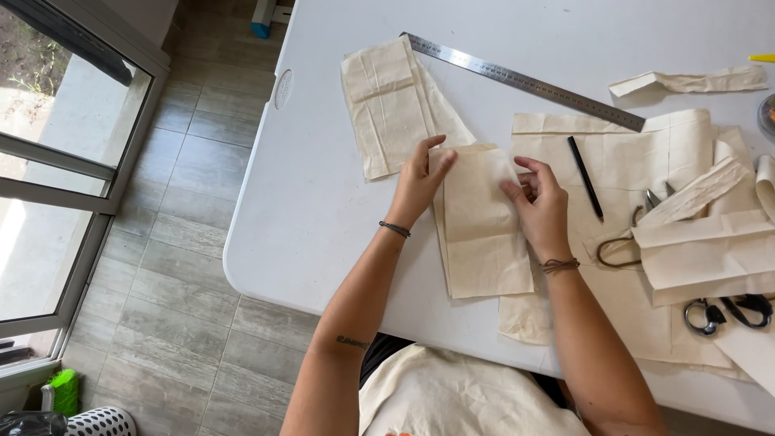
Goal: Cutting pieces of fabric along pre-marked lines using large scissors on a workshop table.
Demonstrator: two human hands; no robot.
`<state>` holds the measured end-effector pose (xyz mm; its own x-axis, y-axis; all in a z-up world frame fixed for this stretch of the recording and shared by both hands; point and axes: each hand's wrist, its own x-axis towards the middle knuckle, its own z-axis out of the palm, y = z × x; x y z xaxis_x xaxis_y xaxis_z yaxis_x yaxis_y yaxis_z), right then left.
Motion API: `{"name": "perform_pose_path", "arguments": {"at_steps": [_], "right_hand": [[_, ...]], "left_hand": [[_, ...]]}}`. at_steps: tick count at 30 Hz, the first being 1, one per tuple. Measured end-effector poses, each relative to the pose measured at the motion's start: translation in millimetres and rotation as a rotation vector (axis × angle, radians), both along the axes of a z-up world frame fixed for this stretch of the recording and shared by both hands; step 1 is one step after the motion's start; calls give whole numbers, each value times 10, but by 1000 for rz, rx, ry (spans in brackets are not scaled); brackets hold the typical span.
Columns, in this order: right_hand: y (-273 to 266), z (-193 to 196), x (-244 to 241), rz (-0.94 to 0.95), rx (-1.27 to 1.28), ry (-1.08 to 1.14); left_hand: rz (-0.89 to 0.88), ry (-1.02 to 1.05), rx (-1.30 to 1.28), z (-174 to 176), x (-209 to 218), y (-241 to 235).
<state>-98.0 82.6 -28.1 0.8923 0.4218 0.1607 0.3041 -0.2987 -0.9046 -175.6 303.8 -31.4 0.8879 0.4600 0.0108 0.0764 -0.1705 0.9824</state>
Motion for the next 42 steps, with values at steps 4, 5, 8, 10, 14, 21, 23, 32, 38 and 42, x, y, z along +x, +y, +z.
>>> {"name": "perform_pose_path", "arguments": {"at_steps": [4,5,8,10,14,21,23,32,38,42], "right_hand": [[93,14,-41,6,67,22],[96,-35,-31,-7,38,-3],[136,-51,-37,-54,30,-96],[130,-45,-38,-86,46,-162],[87,-51,-37,-106,-79,-306],[85,-218,9,-73,-155,-418],[79,-192,-1,-64,-151,-413],[60,-160,25,-65,-46,-312],[33,-211,83,-128,91,-194],[39,-64,34,-118,125,-72]], "left_hand": [[-22,-8,96,91,-39,-54],[-19,-25,95,-27,-11,-41],[-26,-54,118,-181,26,1],[-33,-63,136,-173,6,-4],[70,-79,269,78,-154,-117],[229,-43,-208,100,-577,-521],[255,-60,-345,325,-614,-644],[154,116,-100,393,-474,-822],[220,-32,126,61,-159,-171],[291,-155,193,2,279,856]]}}
